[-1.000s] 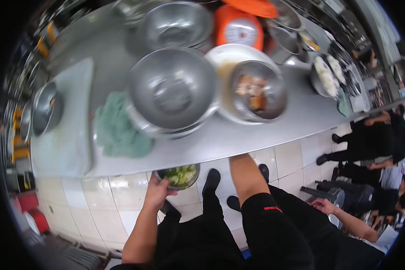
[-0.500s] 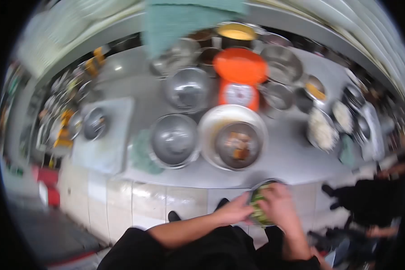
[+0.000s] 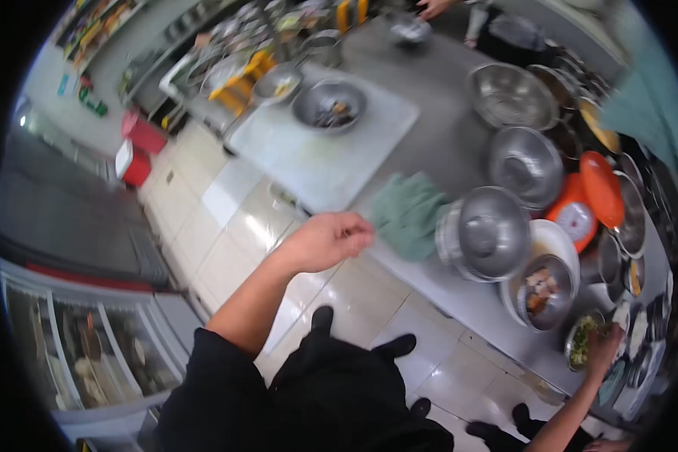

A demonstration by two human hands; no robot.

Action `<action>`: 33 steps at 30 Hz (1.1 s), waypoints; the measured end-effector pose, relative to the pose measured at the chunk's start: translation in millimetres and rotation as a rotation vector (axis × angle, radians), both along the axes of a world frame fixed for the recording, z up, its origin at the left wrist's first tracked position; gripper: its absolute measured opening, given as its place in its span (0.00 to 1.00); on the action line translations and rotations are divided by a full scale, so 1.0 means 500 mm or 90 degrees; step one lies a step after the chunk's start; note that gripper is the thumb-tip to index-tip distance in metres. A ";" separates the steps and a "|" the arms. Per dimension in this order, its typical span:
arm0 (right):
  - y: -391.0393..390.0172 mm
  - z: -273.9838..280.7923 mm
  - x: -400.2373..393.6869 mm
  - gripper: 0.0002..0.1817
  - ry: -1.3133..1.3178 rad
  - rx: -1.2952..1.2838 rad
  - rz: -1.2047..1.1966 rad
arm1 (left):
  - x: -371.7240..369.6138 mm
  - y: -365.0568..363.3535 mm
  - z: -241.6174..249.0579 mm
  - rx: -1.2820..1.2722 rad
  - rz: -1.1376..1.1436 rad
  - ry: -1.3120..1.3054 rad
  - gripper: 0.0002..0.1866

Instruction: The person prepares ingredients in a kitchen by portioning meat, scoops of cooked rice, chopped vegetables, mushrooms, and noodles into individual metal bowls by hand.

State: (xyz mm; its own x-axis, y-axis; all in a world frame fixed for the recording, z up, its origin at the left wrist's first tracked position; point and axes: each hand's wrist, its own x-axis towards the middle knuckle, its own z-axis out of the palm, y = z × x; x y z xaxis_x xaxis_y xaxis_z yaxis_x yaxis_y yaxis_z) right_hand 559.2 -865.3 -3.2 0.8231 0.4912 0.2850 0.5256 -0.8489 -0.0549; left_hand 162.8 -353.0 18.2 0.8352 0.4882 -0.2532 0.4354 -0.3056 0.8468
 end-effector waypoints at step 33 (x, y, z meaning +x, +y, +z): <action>0.576 0.118 -0.183 0.15 0.205 0.225 0.023 | 0.276 0.134 -0.664 -0.285 0.236 -0.592 0.19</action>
